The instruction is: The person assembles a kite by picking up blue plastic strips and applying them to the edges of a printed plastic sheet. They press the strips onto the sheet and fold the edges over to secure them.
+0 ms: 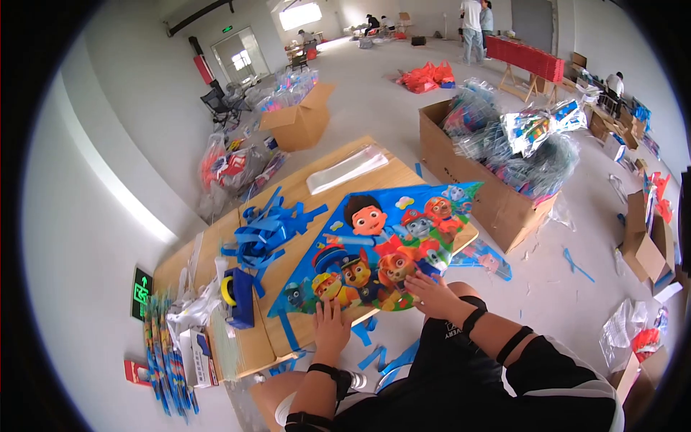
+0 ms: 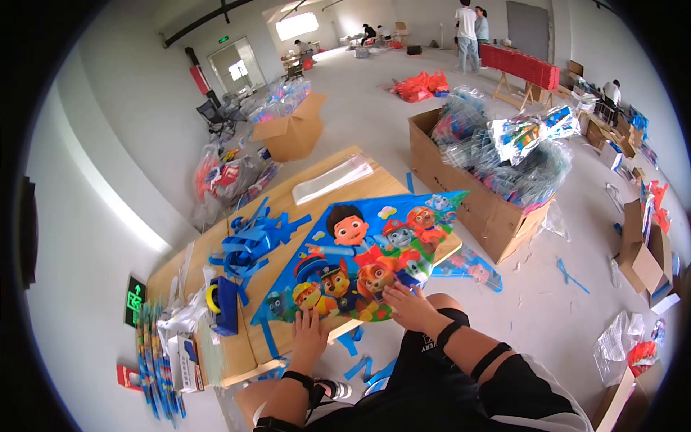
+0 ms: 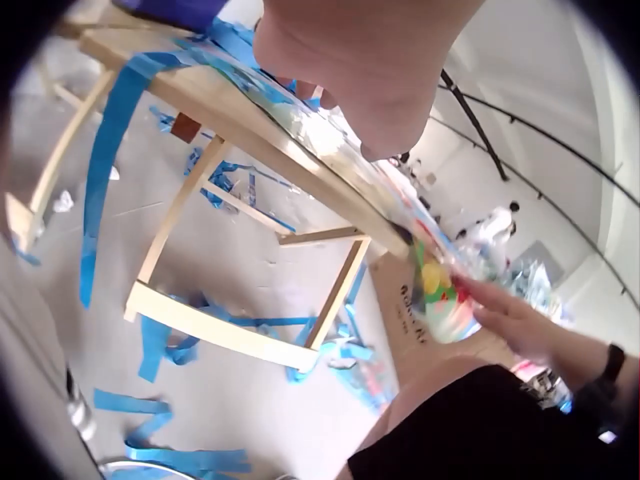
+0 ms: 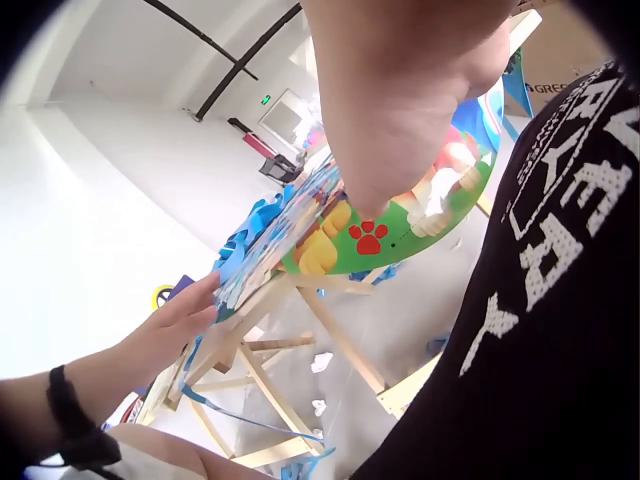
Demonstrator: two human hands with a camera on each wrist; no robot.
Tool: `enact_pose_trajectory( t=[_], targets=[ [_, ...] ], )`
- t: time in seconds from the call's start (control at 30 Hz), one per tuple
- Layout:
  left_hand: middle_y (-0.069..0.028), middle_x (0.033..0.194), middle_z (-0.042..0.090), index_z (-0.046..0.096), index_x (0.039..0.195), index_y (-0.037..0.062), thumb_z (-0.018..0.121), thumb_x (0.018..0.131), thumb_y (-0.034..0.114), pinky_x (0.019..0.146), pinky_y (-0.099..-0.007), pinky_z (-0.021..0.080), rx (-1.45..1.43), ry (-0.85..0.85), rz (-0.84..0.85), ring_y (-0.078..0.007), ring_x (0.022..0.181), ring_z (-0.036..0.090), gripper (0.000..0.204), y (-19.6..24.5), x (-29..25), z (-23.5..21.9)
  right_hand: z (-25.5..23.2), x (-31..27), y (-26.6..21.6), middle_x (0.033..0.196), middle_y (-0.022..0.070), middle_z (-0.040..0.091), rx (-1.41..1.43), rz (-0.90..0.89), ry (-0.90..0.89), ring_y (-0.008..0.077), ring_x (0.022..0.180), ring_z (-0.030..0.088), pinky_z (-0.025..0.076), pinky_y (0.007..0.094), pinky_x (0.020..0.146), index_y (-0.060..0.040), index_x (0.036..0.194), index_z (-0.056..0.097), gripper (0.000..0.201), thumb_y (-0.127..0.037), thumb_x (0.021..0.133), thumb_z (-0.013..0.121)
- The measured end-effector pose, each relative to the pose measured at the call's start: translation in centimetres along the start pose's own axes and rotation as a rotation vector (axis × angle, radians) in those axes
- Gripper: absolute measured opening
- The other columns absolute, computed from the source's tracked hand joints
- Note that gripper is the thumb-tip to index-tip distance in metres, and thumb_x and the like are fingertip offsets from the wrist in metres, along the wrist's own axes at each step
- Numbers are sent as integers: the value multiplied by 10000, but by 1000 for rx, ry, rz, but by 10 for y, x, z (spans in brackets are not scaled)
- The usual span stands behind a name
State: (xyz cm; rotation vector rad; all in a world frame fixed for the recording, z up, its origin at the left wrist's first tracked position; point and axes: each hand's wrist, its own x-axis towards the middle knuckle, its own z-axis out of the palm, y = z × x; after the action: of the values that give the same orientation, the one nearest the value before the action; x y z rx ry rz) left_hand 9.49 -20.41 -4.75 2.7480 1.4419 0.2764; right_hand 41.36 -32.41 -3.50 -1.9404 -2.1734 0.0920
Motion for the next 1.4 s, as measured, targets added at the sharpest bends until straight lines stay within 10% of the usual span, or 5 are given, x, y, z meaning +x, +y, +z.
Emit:
enact_pose_trajectory(
  t=[0.77,0.83,1.03,1.4],
  targets=[
    [-234,1472,441,476,1400,31,674,830,304,1120,-527,329,304,-137,-169,-437,1366,404,663,-44,-38,-37,-9,-11,23,1528,49,413,92,139,157,250,1459,305,270,532,1135,-125,1408,501,529,-274,910,601],
    [-225,1328,552,555,1320,55,673,816,250,1036,-489,418,-151,20,-247,-431,1236,507,554,-38,-21,-41,-9,-8,21,1514,43,433,32,169,151,241,1455,313,274,531,1127,-132,1402,510,532,-273,898,608],
    [-143,1193,598,642,1175,156,696,820,224,932,-502,440,-32,356,-644,-372,1127,542,366,-126,-28,-26,-5,-5,10,1483,57,457,78,246,197,247,1444,336,255,543,1124,-109,1343,539,485,-237,883,624],
    [-35,1153,656,673,1121,223,742,842,271,973,-517,356,26,85,-968,-312,1211,517,291,-210,-39,-48,-12,-7,7,1497,76,437,65,271,133,259,1453,321,243,546,1127,-92,1361,509,508,-238,888,625]
  ],
)
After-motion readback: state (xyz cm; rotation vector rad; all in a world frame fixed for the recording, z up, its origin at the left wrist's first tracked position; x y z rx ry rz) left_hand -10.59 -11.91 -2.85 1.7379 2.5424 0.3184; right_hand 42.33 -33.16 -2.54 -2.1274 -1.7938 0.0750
